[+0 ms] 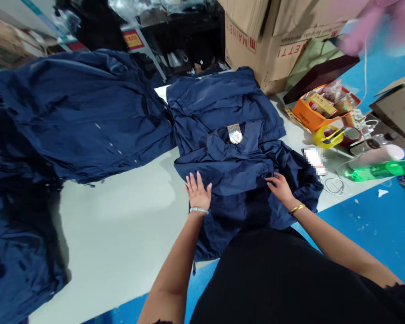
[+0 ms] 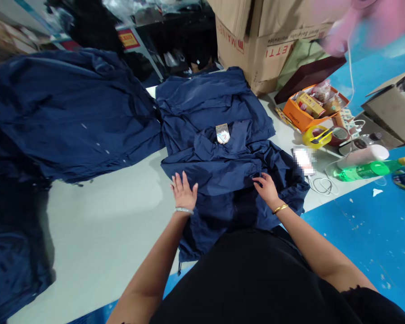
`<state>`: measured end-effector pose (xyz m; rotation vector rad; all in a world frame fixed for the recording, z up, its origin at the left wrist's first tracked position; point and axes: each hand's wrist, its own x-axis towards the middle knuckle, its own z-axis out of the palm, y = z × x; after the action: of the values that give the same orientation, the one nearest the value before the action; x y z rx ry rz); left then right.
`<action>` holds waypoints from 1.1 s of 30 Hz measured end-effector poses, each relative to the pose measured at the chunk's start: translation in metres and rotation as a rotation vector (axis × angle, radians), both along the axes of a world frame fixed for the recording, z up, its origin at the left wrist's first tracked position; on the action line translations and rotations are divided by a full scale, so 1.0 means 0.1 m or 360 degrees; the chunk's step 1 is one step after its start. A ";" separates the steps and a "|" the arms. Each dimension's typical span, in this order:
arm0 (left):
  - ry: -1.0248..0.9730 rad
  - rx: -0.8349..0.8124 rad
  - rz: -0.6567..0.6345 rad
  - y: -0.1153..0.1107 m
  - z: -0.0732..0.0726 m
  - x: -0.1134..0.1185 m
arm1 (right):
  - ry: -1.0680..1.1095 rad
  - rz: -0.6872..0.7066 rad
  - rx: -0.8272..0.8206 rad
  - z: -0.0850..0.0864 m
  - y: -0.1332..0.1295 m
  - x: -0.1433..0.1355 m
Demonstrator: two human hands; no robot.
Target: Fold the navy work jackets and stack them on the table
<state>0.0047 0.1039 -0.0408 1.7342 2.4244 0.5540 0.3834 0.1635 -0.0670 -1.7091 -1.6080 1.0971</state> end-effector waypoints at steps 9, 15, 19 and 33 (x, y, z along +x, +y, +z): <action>0.0211 -0.0525 0.0099 -0.52 -0.58 -0.06 | -0.0497 0.0470 -0.0257 -0.01 0.17 -0.23; 0.0130 -0.0389 0.0043 -0.44 -0.37 0.10 | -0.0633 0.0351 0.0204 0.29 -0.14 0.36; 0.0011 -0.0356 -0.0374 -0.25 -0.25 0.65 | -0.0846 -0.0083 0.0197 0.31 -0.44 0.81; 0.0014 -0.0532 -0.0805 -0.04 -0.50 1.32 | -0.0207 -0.0905 0.0017 0.49 -0.11 1.68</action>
<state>0.1371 0.0997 -0.0905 2.0695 1.8288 0.0746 0.5512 0.1526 -0.0176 -2.0829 -1.0768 0.7034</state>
